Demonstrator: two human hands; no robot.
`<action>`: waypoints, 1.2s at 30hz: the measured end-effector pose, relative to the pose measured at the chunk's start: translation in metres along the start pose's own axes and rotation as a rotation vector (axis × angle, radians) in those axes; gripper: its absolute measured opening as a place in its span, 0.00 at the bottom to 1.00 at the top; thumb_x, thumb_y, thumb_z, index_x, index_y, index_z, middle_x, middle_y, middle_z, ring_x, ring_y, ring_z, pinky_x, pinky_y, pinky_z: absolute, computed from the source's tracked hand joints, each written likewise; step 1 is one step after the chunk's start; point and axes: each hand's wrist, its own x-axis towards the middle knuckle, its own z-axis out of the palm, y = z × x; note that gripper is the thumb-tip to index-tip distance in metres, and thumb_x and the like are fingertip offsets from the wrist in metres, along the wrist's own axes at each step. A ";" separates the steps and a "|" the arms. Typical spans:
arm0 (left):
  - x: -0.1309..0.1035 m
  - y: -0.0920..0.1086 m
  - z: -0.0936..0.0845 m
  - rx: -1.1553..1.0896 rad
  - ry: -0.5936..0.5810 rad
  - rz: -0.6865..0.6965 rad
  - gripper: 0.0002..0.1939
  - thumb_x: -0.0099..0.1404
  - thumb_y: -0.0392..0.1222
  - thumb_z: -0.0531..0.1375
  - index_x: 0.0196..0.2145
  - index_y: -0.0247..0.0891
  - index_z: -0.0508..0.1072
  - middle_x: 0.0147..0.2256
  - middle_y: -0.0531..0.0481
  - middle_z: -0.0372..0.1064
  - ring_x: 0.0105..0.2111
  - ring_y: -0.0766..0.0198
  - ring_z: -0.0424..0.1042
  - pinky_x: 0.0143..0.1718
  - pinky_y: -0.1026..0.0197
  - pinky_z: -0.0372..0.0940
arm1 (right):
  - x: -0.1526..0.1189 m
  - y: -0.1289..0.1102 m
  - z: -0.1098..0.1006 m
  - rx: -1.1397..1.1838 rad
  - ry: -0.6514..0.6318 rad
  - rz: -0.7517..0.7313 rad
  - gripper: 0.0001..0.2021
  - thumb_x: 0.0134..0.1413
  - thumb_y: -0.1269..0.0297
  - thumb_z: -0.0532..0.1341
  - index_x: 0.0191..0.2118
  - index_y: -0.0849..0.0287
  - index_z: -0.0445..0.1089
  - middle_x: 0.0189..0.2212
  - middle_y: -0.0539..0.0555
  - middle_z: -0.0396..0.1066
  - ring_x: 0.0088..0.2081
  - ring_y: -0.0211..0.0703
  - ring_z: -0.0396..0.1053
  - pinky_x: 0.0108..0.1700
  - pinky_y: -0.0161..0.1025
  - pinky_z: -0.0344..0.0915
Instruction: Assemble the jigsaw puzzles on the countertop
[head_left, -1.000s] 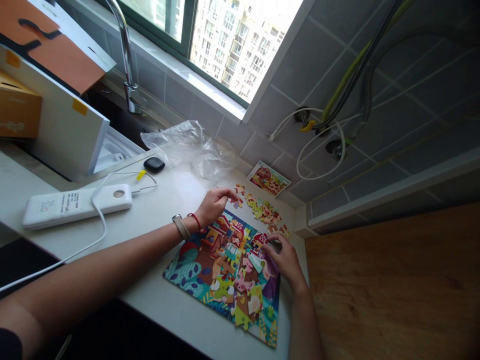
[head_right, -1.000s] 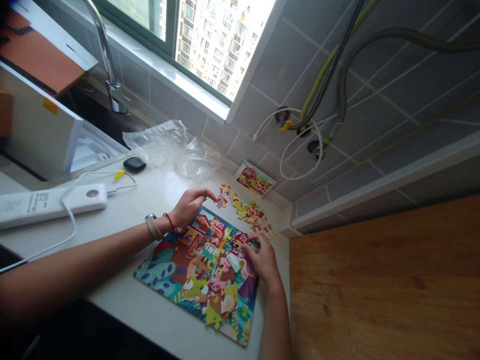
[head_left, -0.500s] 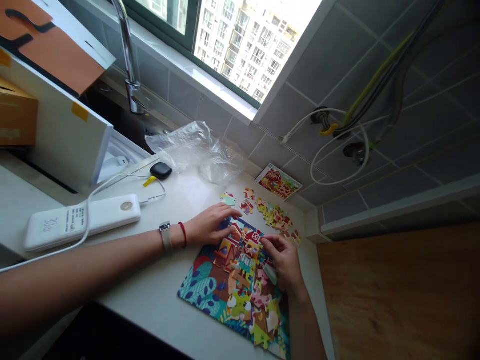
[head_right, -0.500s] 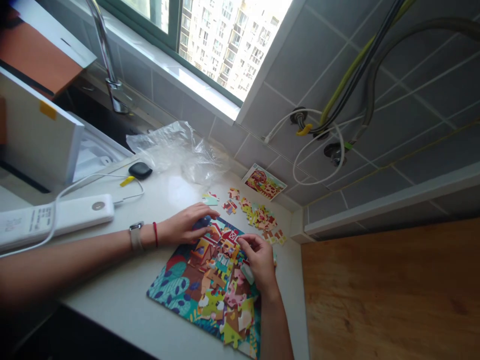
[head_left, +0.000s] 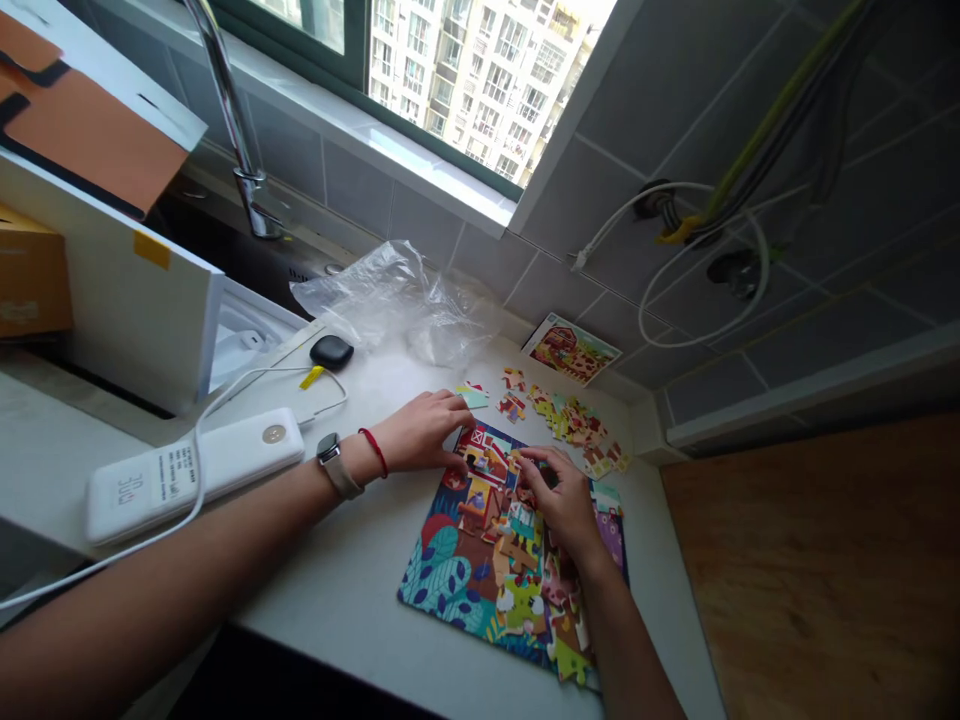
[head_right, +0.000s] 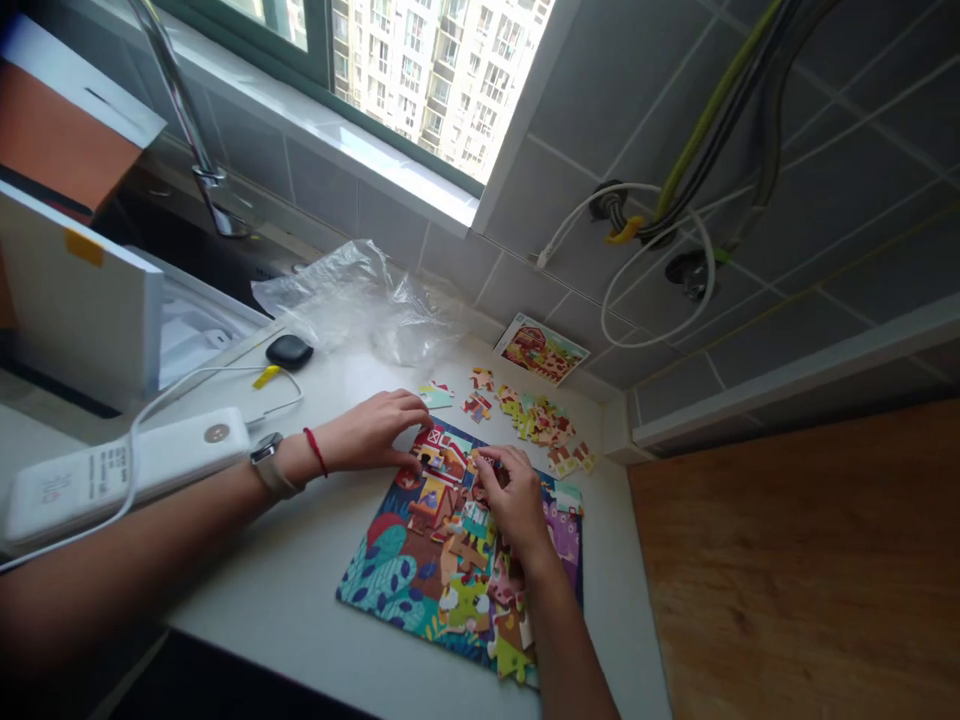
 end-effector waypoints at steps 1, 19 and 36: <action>-0.001 -0.001 0.000 -0.009 -0.005 -0.011 0.24 0.57 0.53 0.76 0.45 0.39 0.76 0.48 0.41 0.75 0.49 0.46 0.74 0.50 0.50 0.68 | -0.002 0.001 -0.002 -0.027 -0.022 -0.036 0.11 0.65 0.55 0.63 0.42 0.54 0.81 0.42 0.58 0.80 0.47 0.55 0.75 0.53 0.51 0.71; -0.003 -0.004 -0.007 -0.077 -0.105 0.009 0.15 0.64 0.50 0.72 0.43 0.41 0.77 0.53 0.41 0.73 0.54 0.47 0.73 0.57 0.45 0.68 | -0.015 0.007 0.004 -0.167 -0.311 -0.281 0.15 0.63 0.61 0.68 0.55 0.43 0.81 0.65 0.53 0.71 0.70 0.64 0.59 0.69 0.67 0.59; 0.000 0.000 0.001 -0.021 -0.068 -0.015 0.15 0.68 0.48 0.68 0.49 0.41 0.75 0.55 0.40 0.72 0.55 0.45 0.73 0.57 0.41 0.70 | -0.012 0.012 -0.004 -0.090 -0.243 -0.279 0.13 0.65 0.64 0.65 0.52 0.44 0.82 0.62 0.54 0.74 0.68 0.60 0.63 0.67 0.63 0.62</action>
